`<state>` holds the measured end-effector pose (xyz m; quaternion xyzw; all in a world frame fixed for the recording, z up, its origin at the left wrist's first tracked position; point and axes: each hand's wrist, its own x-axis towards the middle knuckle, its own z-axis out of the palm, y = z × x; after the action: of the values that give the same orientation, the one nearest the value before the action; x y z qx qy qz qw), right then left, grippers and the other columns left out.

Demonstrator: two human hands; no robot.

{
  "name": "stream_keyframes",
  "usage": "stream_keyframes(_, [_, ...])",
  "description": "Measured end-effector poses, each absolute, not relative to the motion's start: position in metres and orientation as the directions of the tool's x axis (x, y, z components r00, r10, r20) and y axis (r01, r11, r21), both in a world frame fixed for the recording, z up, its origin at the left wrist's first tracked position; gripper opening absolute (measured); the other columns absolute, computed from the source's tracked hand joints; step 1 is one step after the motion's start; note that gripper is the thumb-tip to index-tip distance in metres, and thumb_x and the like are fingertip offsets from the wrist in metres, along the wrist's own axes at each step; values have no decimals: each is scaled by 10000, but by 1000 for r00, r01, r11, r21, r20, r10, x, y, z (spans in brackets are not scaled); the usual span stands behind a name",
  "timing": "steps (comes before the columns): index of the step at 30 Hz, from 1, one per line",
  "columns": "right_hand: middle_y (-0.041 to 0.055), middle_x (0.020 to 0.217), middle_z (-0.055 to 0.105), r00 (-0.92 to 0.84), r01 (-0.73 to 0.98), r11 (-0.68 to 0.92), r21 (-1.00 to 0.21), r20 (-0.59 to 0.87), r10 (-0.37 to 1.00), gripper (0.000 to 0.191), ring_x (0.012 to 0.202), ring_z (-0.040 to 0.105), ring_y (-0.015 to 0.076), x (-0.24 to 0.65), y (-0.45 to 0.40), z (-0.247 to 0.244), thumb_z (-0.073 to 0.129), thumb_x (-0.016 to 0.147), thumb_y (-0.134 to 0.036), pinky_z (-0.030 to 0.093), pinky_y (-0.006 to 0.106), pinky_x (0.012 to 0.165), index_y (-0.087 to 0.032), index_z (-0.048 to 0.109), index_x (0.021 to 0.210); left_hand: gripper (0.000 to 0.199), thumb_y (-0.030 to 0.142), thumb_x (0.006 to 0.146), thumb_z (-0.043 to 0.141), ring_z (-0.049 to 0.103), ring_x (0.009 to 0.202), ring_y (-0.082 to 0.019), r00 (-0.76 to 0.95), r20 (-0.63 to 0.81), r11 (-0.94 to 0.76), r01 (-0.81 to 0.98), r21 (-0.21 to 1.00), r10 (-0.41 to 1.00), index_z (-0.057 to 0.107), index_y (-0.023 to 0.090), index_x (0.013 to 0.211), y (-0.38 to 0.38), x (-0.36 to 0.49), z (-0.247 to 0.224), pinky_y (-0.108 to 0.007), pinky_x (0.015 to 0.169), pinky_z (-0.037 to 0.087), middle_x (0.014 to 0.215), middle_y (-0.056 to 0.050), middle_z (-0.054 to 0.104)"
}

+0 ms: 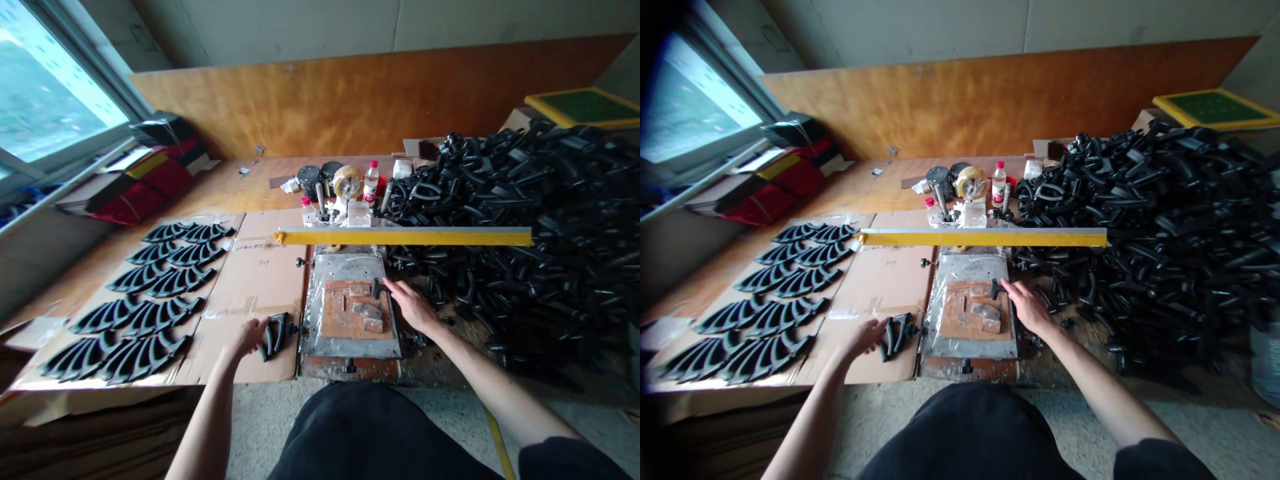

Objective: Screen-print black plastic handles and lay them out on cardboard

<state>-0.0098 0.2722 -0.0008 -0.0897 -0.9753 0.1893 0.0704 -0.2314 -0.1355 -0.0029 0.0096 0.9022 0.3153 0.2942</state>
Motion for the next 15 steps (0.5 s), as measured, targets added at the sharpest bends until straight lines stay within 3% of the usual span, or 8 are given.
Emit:
stream_keyframes(2, [51, 1101, 594, -997, 21, 931, -365, 57, 45, 609, 867, 625, 142, -26, 246, 1, 341, 902, -70, 504, 245, 792, -313, 396, 1457, 450, 619, 792, 525, 560, 454, -146, -846, -446, 738, -97, 668, 293, 597, 175, 792, -100, -242, 33, -221, 442, 431, 567, -25, 626])
stream_keyframes(5, [67, 1070, 597, -998, -59, 969, -239, 8, -59, 547, 881, 608, 154, -43, 222, 0, 412, 905, -91, 484, 241, 792, -346, 511, 1379, 549, 634, 846, 474, 576, 541, -121, -865, -109, 316, 60, 947, 489, 581, 186, 1146, -35, -240, 97, -219, 533, 478, 693, -13, 650])
stream_keyframes(7, [92, 1062, 607, -998, -56, 985, -164, 18, -54, 497, 938, 584, 191, -49, 214, 0, 451, 913, -130, 476, 270, 811, -354, 549, 1345, 557, 617, 869, 457, 569, 548, -109, -847, 46, 24, 69, 997, 529, 553, 178, 1198, 1, -230, 135, -223, 559, 489, 725, -17, 655])
stream_keyframes(9, [103, 1043, 615, -997, -65, 989, -129, 48, -60, 449, 977, 563, 218, -50, 211, 2, 480, 916, -177, 471, 302, 833, -342, 573, 1324, 572, 619, 888, 415, 578, 570, -119, -798, 113, -144, 33, 989, 591, 556, 162, 1201, 23, -217, 160, -235, 571, 496, 732, -29, 653])
stream_keyframes(12, [75, 986, 627, -991, -21, 985, -172, 131, 2, 375, 933, 577, 203, -46, 224, 8, 527, 904, -238, 475, 306, 835, -311, 625, 1259, 615, 654, 893, 361, 585, 604, -139, -794, 85, -157, -13, 988, 602, 583, 157, 1181, 25, -195, 167, -250, 562, 494, 764, -47, 652])
stream_keyframes(15, [51, 972, 642, -935, 187, 952, -242, 254, 248, 328, 875, 595, 196, -36, 263, 17, 511, 902, -259, 490, 348, 825, -269, 649, 1199, 619, 682, 876, 374, 565, 651, -143, -841, -60, -1, -73, 997, 538, 632, 175, 1122, 0, -172, 142, -240, 562, 465, 867, -54, 650])
